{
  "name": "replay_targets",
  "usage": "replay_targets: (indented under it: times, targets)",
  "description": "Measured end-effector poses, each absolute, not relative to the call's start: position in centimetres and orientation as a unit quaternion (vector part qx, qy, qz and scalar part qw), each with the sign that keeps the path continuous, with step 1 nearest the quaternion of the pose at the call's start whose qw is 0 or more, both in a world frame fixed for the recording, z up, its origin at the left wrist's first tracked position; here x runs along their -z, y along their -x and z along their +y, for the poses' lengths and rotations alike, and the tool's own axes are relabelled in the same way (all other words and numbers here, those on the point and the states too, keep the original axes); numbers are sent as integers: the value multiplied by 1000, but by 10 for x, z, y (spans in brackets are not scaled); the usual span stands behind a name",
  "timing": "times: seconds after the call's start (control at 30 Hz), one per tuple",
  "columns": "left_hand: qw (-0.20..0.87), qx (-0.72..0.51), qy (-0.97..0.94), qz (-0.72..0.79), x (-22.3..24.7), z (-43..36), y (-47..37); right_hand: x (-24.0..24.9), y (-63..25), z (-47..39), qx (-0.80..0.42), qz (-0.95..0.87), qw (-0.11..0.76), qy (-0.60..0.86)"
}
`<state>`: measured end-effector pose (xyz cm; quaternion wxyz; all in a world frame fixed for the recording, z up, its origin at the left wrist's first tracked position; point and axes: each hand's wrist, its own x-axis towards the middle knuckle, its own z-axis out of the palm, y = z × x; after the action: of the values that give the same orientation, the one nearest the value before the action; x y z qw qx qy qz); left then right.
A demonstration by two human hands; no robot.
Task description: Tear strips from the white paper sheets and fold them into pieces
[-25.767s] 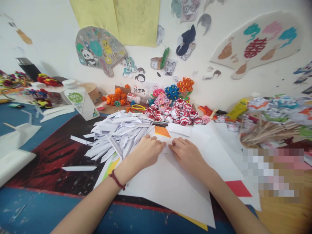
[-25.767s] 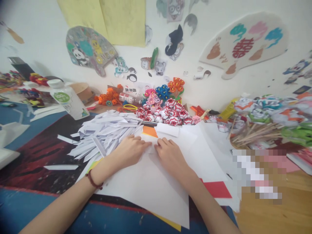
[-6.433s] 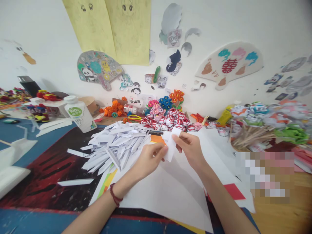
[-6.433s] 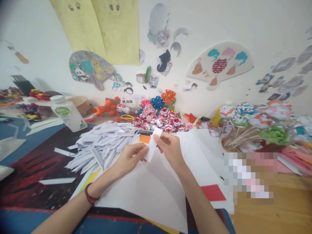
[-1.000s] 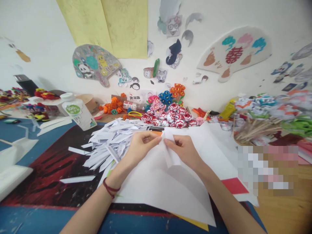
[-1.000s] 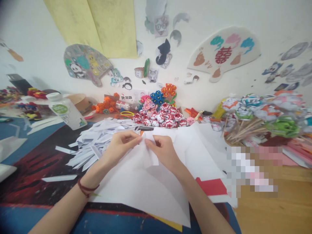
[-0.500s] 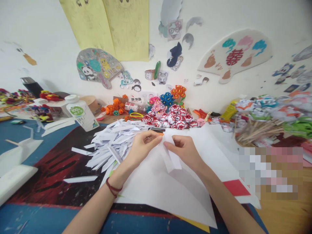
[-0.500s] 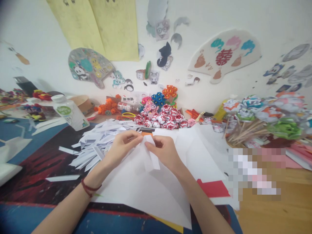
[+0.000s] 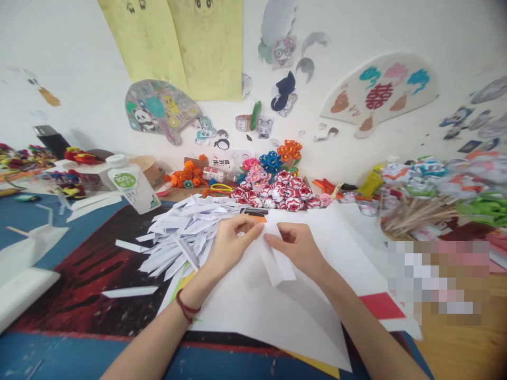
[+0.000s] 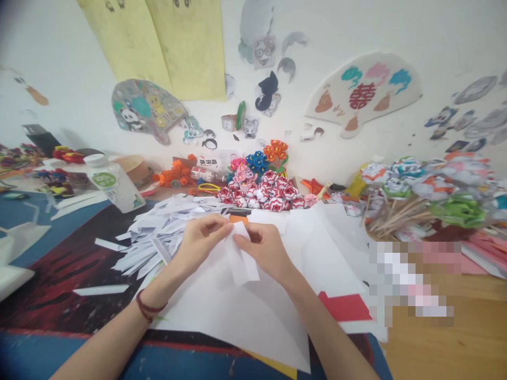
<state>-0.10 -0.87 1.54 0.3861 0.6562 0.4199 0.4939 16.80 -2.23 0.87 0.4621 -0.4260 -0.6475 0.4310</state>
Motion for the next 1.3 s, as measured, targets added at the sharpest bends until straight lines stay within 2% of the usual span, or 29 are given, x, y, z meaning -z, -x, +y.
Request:
replay_targets:
  times: [0.37, 0.57, 0.83, 1.13, 1.3]
  targets:
    - [348, -468, -709, 396, -12, -8, 2, -7, -171, -21, -430, -658, 446, 429]
    - [387, -461, -694, 395, -17, -11, -1, -9, -171, -22, -457, -643, 452, 417]
    - [371, -457, -708, 389, -17, -10, 0, -12, -169, -23, -423, -645, 467, 433]
    - [360, -435, -727, 390, -6, -11, -9, -14, -186, -12, -439, -535, 560, 456]
    - [364, -461, -705, 397, -10, -10, -6, -17, -189, -13, -467, -571, 508, 445]
